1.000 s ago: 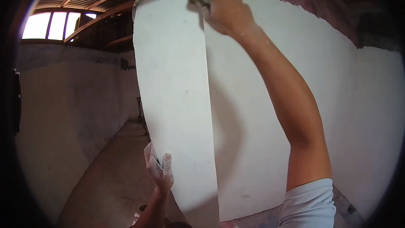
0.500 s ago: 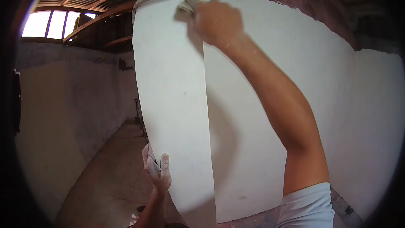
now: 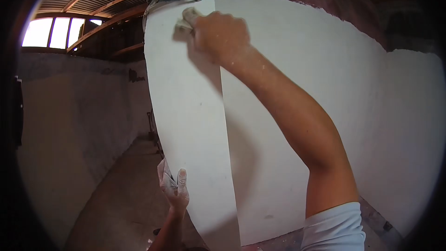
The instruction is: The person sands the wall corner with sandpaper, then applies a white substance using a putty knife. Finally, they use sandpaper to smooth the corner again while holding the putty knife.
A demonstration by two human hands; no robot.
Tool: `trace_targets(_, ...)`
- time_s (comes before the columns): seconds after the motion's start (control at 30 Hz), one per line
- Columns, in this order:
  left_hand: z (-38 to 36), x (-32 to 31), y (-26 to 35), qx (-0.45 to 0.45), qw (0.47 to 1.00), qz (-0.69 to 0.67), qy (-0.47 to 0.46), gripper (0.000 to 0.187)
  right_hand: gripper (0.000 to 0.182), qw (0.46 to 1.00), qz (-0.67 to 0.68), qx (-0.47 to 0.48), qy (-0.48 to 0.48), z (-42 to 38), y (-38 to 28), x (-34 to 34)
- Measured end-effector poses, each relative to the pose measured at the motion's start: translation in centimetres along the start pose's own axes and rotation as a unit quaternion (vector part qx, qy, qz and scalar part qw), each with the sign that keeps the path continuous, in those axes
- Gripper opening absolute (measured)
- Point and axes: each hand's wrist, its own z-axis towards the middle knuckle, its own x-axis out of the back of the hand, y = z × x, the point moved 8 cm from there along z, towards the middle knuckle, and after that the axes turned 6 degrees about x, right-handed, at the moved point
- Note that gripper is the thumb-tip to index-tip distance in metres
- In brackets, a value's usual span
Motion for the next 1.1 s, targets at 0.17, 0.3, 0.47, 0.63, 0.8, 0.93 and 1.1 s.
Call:
trace_targets(0.17, 0.0, 0.3, -0.4, -0.009, 0.999, 0.030, 0.008, 0.064, 0.031, 0.997, 0.003, -0.079, 0.009, 1.1, 4.2, 0.4)
trace_targets(0.3, 0.0, 0.3, -0.7, -0.036, 0.999, 0.039, 0.009, 0.067, 0.040, 0.997, -0.057, 0.049, 0.030, -0.1, -2.2, -0.9)
trace_targets(0.47, -0.1, 0.3, 0.0, -0.033, 0.999, 0.025, -0.005, 0.068, 0.041, 1.000, -0.012, 0.004, -0.019, 2.2, -2.4, -0.5)
trace_targets(0.63, -0.5, 0.7, 0.5, 0.018, 0.998, 0.065, -0.016, 0.062, 0.037, 0.999, 0.002, -0.001, -0.034, 3.2, -1.3, 0.4)
trace_targets(0.8, -3.7, 2.7, -0.7, 0.133, 0.990, 0.052, -0.017, 0.053, 0.038, 0.999, -0.001, 0.016, -0.046, 3.0, -0.3, 0.3)
trace_targets(0.93, -6.5, 3.8, 0.9, 0.075, 0.992, 0.100, -0.020, 0.052, 0.042, 0.997, 0.001, 0.027, -0.070, 2.3, -3.3, -0.4)
trace_targets(1.1, -8.4, 4.7, 2.0, 0.073, 0.986, 0.146, -0.041, 0.052, 0.039, 0.997, 0.014, -0.021, -0.073, 3.4, -0.2, -0.3)
